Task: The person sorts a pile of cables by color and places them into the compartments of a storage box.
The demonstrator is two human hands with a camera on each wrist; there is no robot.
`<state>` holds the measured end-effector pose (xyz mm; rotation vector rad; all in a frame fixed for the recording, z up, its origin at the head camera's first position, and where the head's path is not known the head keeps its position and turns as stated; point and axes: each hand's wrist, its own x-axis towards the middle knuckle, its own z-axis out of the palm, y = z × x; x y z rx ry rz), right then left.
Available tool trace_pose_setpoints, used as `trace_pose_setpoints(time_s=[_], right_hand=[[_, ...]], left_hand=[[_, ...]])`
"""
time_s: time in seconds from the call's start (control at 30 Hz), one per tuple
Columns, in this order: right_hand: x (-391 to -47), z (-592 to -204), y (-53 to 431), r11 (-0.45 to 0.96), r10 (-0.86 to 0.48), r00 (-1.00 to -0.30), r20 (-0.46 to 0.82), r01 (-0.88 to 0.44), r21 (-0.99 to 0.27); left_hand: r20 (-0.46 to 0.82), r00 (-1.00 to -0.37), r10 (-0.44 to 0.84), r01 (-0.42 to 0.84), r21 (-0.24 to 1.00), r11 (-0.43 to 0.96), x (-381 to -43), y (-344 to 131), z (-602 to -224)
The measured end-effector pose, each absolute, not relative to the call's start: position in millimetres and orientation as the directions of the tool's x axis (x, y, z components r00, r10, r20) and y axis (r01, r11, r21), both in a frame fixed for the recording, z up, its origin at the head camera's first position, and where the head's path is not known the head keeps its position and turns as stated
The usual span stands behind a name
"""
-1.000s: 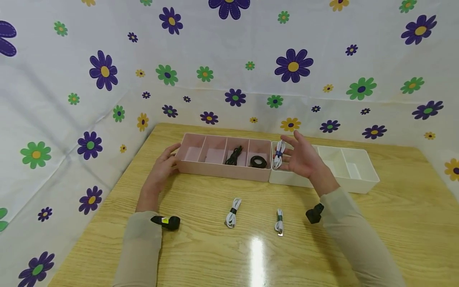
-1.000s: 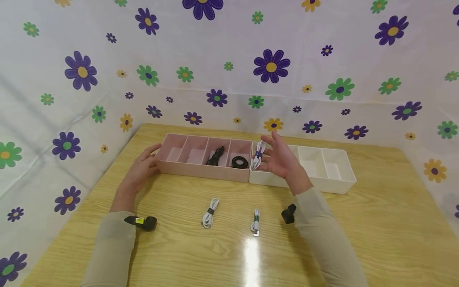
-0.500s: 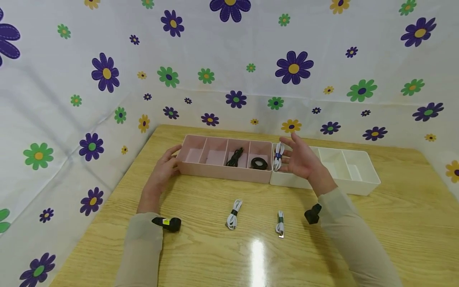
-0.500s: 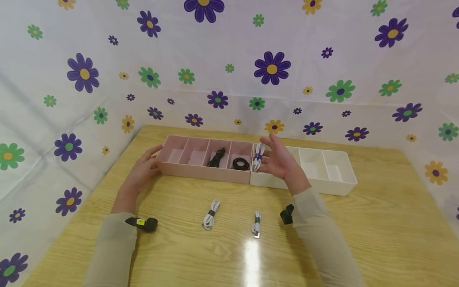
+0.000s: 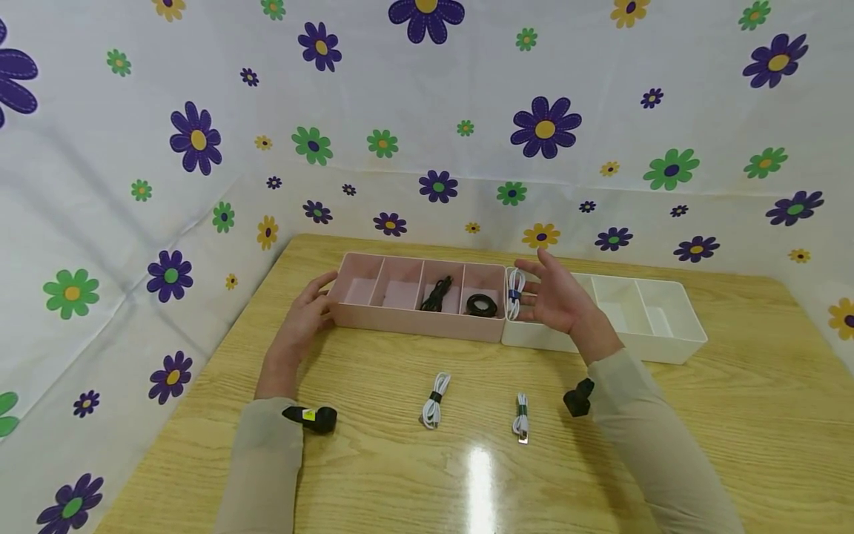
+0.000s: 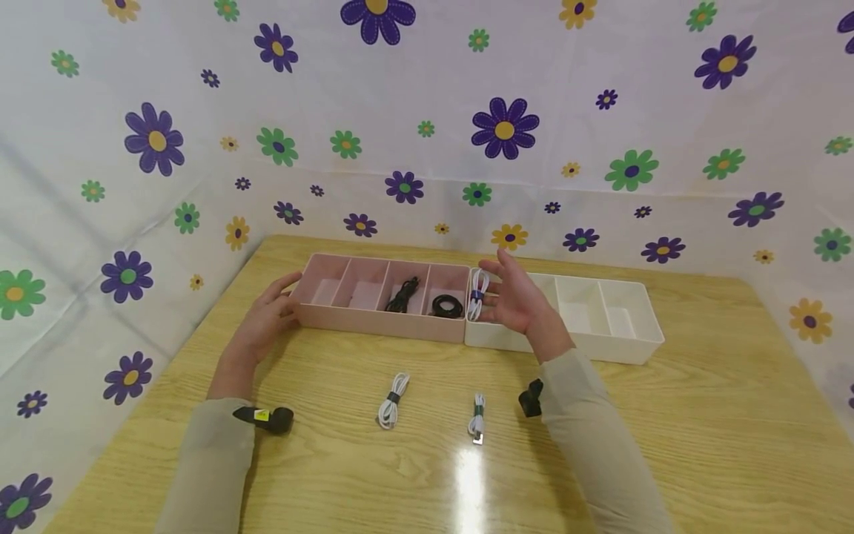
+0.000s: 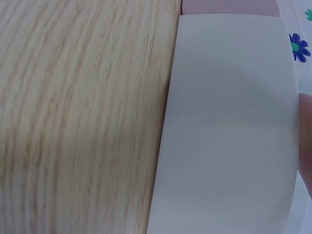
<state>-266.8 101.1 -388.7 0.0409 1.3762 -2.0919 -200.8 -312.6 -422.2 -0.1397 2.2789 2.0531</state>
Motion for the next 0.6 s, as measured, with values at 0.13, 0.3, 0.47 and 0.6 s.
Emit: trace_pose_setpoints(time_s=[0.13, 0.3, 0.47, 0.6], right_hand=[[-266.8, -388.0, 99.9, -0.255, -0.477, -0.801, -0.361, 0.520, -0.815], [-267.5, -387.5, 96.8, -0.239, -0.473, -0.795, -0.380, 0.531, -0.813], [-268.9, -387.9, 94.3, -0.242, -0.469, -0.789, -0.396, 0.546, -0.802], [-269.2, -387.6, 94.3, -0.240, -0.456, -0.790, -0.410, 0.552, -0.798]], left_hand=[[-0.116, -0.993, -0.022, -0.118, 0.987, 0.108, -200.1, -312.4, -421.9], [-0.115, -0.993, -0.021, -0.116, 0.988, 0.102, -200.1, -312.1, -422.0], [-0.118, -0.993, -0.025, -0.120, 0.987, 0.104, -199.4, -312.6, -421.2], [-0.120, -0.992, -0.023, -0.122, 0.986, 0.113, -199.1, -312.5, -420.4]])
